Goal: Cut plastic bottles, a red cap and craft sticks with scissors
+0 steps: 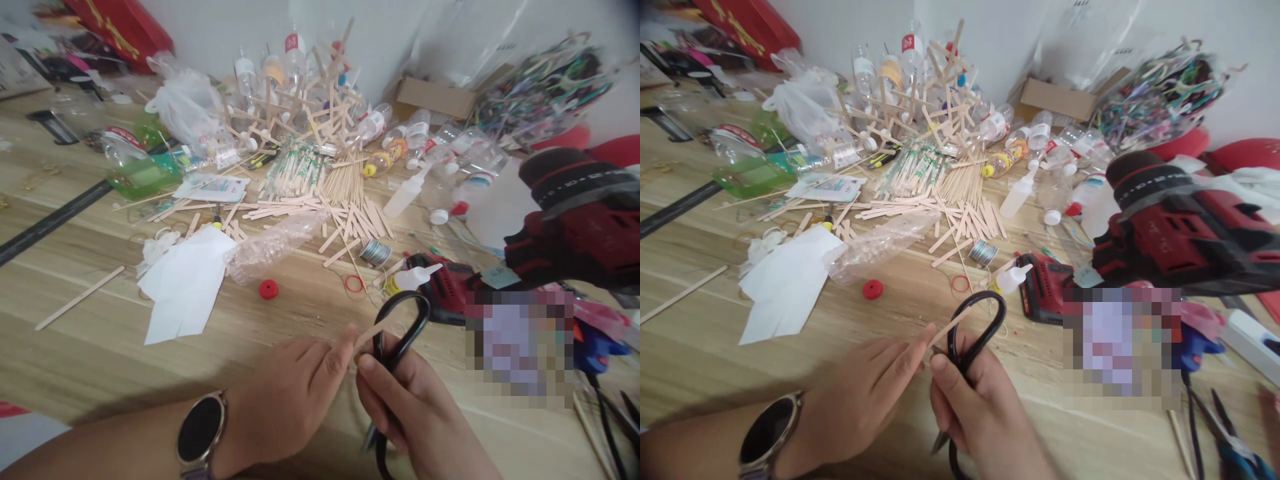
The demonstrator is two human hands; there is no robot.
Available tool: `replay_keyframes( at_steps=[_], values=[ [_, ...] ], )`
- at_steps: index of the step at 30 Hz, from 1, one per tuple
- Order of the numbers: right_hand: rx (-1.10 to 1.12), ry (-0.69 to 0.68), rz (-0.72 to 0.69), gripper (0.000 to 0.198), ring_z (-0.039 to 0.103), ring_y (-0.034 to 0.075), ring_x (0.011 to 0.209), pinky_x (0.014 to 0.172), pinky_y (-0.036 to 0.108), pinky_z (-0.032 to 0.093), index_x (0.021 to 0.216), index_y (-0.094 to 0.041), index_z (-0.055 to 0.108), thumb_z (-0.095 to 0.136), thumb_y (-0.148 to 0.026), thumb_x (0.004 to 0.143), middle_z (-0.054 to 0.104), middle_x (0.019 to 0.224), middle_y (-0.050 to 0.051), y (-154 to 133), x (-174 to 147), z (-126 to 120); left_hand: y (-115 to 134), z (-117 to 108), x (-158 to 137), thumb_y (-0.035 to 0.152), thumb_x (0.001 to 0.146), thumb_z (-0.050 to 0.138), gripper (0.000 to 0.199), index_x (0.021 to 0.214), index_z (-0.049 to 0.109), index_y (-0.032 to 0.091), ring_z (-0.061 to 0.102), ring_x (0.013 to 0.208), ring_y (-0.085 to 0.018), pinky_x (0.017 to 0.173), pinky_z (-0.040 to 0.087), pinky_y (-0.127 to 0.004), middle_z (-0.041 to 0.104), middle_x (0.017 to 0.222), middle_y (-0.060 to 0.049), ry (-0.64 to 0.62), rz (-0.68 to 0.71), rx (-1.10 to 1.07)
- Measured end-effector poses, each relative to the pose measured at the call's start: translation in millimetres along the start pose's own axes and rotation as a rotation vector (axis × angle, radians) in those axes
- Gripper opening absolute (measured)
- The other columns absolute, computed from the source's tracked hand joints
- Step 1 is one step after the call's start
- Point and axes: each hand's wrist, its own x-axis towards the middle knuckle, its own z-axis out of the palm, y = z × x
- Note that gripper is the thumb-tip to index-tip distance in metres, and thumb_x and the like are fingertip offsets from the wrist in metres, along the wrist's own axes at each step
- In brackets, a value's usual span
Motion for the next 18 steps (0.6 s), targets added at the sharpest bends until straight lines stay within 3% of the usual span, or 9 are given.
replay_keyframes(
  at_steps=[2,4,8,10,12,15,18],
  values=[
    [-0.160,0.137,-0.096,0.045,0.029,0.006,0.038,0.038,0.020,0.020,0.074,-0.022,0.047,0.054,-0.063,0.092,0.046,0.050,-0.007,5.2,-1.8,5.0,2.3,0.7,-1.0,0.015,0.103,0.020,0.050,0.151,0.024,0.002,0.069,0.079,-0.020,0.071,0.057,-0.032,0.075,0.099,-0.013,-0.009,-0.037,-0.014],
    [-0.393,0.275,-0.284,0.040,0.035,0.008,0.039,0.038,0.022,0.024,0.070,-0.022,0.047,0.051,-0.051,0.098,0.048,0.050,-0.005,13.4,-1.0,5.0,4.7,0.8,-2.1,0.013,0.102,0.020,0.049,0.150,0.026,0.002,0.069,0.075,-0.019,0.068,0.057,-0.031,0.076,0.096,-0.012,-0.003,-0.049,-0.027],
    [-0.923,0.442,-0.938,0.010,0.055,0.013,0.049,0.049,0.026,0.040,0.089,-0.022,0.056,0.052,-0.021,0.097,0.062,0.062,-0.002,24.9,7.0,-7.8,9.2,-0.9,-4.2,0.011,0.101,0.024,0.046,0.145,0.033,0.000,0.068,0.069,-0.019,0.065,0.057,-0.031,0.076,0.090,-0.011,0.007,-0.069,0.004],
    [-1.124,0.412,-1.145,0.014,0.062,0.014,0.057,0.060,0.028,0.045,0.103,-0.019,0.056,0.049,-0.010,0.095,0.069,0.071,0.000,25.2,11.8,-13.9,10.6,-1.7,-5.0,0.011,0.101,0.024,0.046,0.144,0.035,0.001,0.069,0.070,-0.020,0.065,0.057,-0.031,0.076,0.091,-0.011,-0.040,-0.093,0.038],
    [-1.229,0.414,-1.211,0.022,0.065,0.014,0.060,0.067,0.029,0.045,0.106,-0.017,0.056,0.045,-0.003,0.093,0.071,0.074,0.001,24.0,15.8,-15.6,10.8,-2.1,-5.1,0.010,0.100,0.023,0.046,0.143,0.036,0.000,0.069,0.070,-0.020,0.065,0.057,-0.031,0.076,0.090,-0.011,-0.082,-0.096,0.070],
    [-1.175,0.487,-1.197,0.021,0.063,0.014,0.058,0.064,0.028,0.044,0.101,-0.018,0.055,0.041,-0.004,0.095,0.068,0.069,0.000,22.1,18.4,-10.5,9.2,-2.7,-3.7,0.007,0.098,0.022,0.046,0.140,0.039,-0.001,0.068,0.065,-0.019,0.061,0.055,-0.030,0.075,0.083,-0.009,-0.060,-0.088,0.119],
    [-0.963,0.407,-0.953,0.017,0.056,0.013,0.049,0.049,0.024,0.042,0.084,-0.023,0.050,0.046,-0.015,0.099,0.060,0.060,-0.003,19.7,16.7,-3.5,7.1,-4.6,-1.5,0.004,0.097,0.024,0.043,0.137,0.040,-0.004,0.066,0.061,-0.019,0.054,0.051,-0.031,0.073,0.078,-0.008,-0.038,-0.044,0.169]
  ],
)
